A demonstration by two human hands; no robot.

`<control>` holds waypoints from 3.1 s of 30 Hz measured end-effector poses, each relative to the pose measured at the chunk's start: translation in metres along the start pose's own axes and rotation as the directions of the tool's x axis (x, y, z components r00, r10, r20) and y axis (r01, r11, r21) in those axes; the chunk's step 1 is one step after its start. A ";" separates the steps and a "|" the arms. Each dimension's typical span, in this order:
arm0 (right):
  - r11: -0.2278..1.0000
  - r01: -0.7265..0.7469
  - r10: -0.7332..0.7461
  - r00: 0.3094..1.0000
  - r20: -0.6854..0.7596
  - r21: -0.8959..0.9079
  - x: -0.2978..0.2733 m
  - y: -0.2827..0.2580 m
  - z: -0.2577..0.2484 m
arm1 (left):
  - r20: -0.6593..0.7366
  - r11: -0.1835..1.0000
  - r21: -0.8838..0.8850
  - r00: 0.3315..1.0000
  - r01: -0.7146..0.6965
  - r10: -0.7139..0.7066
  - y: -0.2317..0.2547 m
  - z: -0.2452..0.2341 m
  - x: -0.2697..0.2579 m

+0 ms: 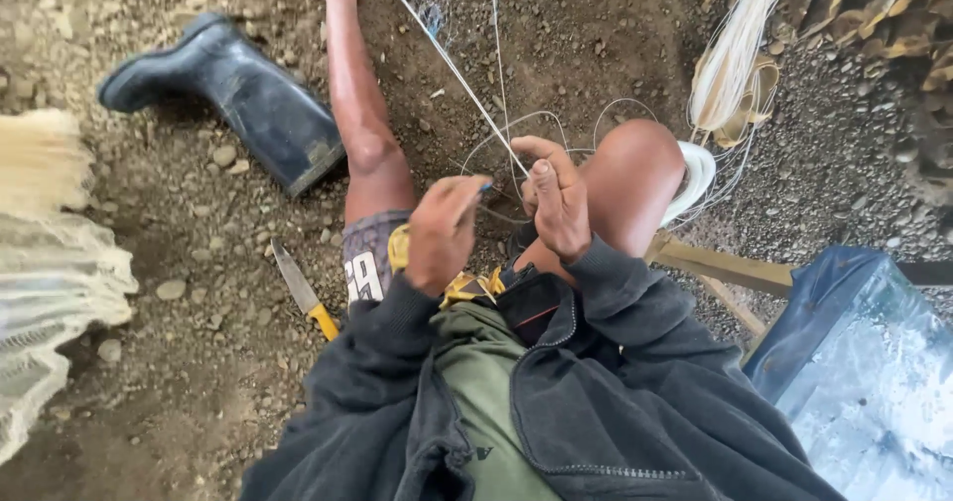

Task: Repairing a fishing net by threading line through the mesh and tying knots using a shuttle and a knife.

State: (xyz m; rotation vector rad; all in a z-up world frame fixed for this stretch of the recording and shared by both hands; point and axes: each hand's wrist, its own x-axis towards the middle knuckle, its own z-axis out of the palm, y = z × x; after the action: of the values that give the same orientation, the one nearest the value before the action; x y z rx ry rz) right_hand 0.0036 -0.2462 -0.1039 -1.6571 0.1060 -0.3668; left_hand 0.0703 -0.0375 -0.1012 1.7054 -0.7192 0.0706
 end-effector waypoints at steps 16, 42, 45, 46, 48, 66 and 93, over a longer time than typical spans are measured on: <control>0.994 -0.038 0.030 0.996 -0.078 -0.103 -0.004 -0.009 0.005 | 0.076 0.944 -0.316 0.994 0.094 -0.073 -0.007 0.037 0.018; 0.978 -0.163 0.172 0.983 -0.061 0.128 -0.005 0.011 -0.005 | 0.096 0.944 -0.328 0.993 -0.036 0.071 -0.009 0.049 0.025; 0.979 -0.118 0.137 0.985 -0.105 0.169 -0.005 -0.006 0.007 | 0.047 0.938 -0.341 0.998 0.063 -0.050 -0.009 0.053 0.022; 0.978 -0.120 0.138 0.985 -0.102 0.170 -0.005 -0.007 0.008 | 0.045 0.938 -0.340 0.998 0.064 -0.052 -0.003 0.051 0.023; 0.989 -0.076 0.086 0.993 -0.081 0.128 -0.006 -0.008 0.010 | -0.032 0.966 -0.258 0.999 0.028 -0.038 0.008 0.046 0.024; 0.975 -0.196 0.195 0.981 0.025 0.106 -0.024 -0.017 -0.006 | 0.105 0.913 -0.332 0.971 0.236 -0.213 -0.039 -0.031 0.025; 0.945 -0.282 0.300 0.948 0.102 -0.164 -0.016 -0.034 -0.017 | 0.387 0.866 -0.234 0.859 0.442 -0.334 -0.067 -0.136 0.055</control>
State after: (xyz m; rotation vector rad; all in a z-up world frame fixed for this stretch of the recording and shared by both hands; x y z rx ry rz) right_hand -0.0216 -0.2539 -0.0725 -1.7749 0.2867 -0.0286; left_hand 0.1925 0.0675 -0.0992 1.5323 -0.5733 -0.6103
